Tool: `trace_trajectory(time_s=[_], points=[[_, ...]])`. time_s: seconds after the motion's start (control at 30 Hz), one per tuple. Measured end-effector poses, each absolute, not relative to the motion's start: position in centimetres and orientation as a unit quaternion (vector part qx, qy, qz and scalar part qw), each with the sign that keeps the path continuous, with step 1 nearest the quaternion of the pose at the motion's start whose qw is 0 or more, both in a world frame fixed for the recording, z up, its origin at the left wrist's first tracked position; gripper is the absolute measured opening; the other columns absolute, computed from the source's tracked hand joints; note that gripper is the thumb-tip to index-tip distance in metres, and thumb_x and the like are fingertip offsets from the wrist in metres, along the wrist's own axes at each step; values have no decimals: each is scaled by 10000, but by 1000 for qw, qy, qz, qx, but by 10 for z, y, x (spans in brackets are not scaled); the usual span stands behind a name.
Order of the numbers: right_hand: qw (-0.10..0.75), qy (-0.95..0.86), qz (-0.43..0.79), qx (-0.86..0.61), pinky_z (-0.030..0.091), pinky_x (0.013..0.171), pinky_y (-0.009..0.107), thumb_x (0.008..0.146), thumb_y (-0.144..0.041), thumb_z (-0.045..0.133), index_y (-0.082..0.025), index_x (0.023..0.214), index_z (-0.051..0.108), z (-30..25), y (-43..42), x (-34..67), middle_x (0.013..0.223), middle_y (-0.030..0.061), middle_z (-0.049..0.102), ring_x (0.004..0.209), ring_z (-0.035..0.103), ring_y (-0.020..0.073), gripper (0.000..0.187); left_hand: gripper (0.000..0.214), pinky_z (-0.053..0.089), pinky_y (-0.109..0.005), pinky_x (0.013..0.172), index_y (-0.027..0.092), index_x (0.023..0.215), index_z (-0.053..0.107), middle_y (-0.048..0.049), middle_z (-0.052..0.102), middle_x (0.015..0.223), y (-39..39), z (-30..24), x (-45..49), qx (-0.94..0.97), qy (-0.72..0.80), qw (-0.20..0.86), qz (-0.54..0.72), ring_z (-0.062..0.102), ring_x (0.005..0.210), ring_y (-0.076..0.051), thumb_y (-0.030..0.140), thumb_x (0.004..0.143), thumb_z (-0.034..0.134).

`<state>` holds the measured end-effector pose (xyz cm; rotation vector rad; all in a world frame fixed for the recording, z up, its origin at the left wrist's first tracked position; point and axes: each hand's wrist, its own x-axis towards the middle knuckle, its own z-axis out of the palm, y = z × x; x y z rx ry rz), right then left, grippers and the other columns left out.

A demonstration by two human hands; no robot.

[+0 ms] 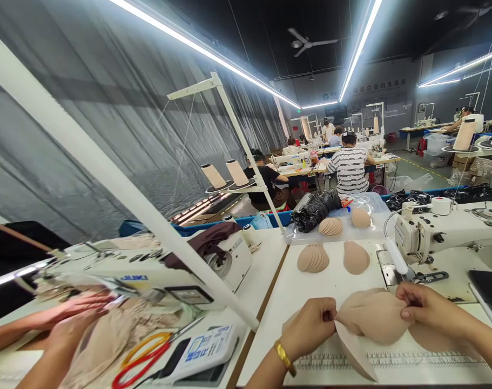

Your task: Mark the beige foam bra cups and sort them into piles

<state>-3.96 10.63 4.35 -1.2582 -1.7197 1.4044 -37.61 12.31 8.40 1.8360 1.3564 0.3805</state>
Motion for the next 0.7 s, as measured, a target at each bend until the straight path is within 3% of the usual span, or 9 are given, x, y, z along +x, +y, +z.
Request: trace_trajectory(time_s=[0.1, 0.2, 0.43, 0.5, 0.57, 0.63, 0.7], points=[[316, -617, 539, -478, 394, 744, 315, 875, -454, 660, -249, 1089, 575, 41, 95, -35, 797, -50, 521, 778, 513, 195, 309, 119, 288, -262, 571, 230, 657, 471, 64, 429, 594, 124, 82, -390, 687, 549, 447, 165, 396, 604, -137, 282, 614, 568], [331, -601, 537, -491, 431, 781, 333, 907, -548, 623, -245, 1136, 566, 38, 88, -31, 867, -14, 590, 834, 565, 223, 385, 184, 272, -255, 566, 245, 668, 385, 74, 370, 599, 124, 83, -407, 651, 565, 472, 182, 344, 597, -124, 342, 587, 518], [345, -613, 492, -512, 456, 861, 374, 947, -497, 614, -239, 1197, 623, 28, 89, -23, 956, 36, 659, 947, 616, 283, 359, 204, 388, -327, 656, 258, 690, 379, 47, 427, 644, 116, 93, -451, 646, 643, 383, 152, 437, 665, -177, 395, 624, 514], [344, -627, 485, -503, 463, 878, 382, 958, -516, 622, -241, 1197, 652, 27, 88, -22, 978, 47, 676, 962, 624, 291, 366, 221, 447, -429, 802, 239, 757, 483, -18, 547, 763, 110, 97, -455, 655, 676, 304, 147, 536, 824, -272, 377, 632, 603], [340, -644, 482, -487, 472, 890, 378, 976, -550, 620, -252, 1159, 691, 29, 85, -23, 1000, 52, 689, 978, 632, 292, 356, 331, 423, -524, 990, 188, 962, 599, -125, 641, 1042, 101, 101, -450, 667, 690, 228, 166, 552, 1084, -373, 371, 695, 669], [333, -659, 483, -471, 482, 896, 368, 1000, -578, 603, -268, 1114, 726, 34, 81, -27, 1006, 51, 702, 990, 643, 291, 352, 432, 391, -519, 1114, 176, 1218, 614, -157, 625, 1309, 94, 102, -432, 703, 656, 194, 196, 519, 1268, -370, 359, 829, 651], [325, -681, 470, -458, 487, 908, 362, 1026, -580, 573, -289, 1088, 749, 43, 77, -32, 1023, 51, 720, 1009, 658, 292, 346, 457, 389, -463, 1184, 215, 1349, 612, -118, 634, 1421, 93, 99, -404, 773, 558, 221, 205, 530, 1344, -314, 278, 898, 641]])
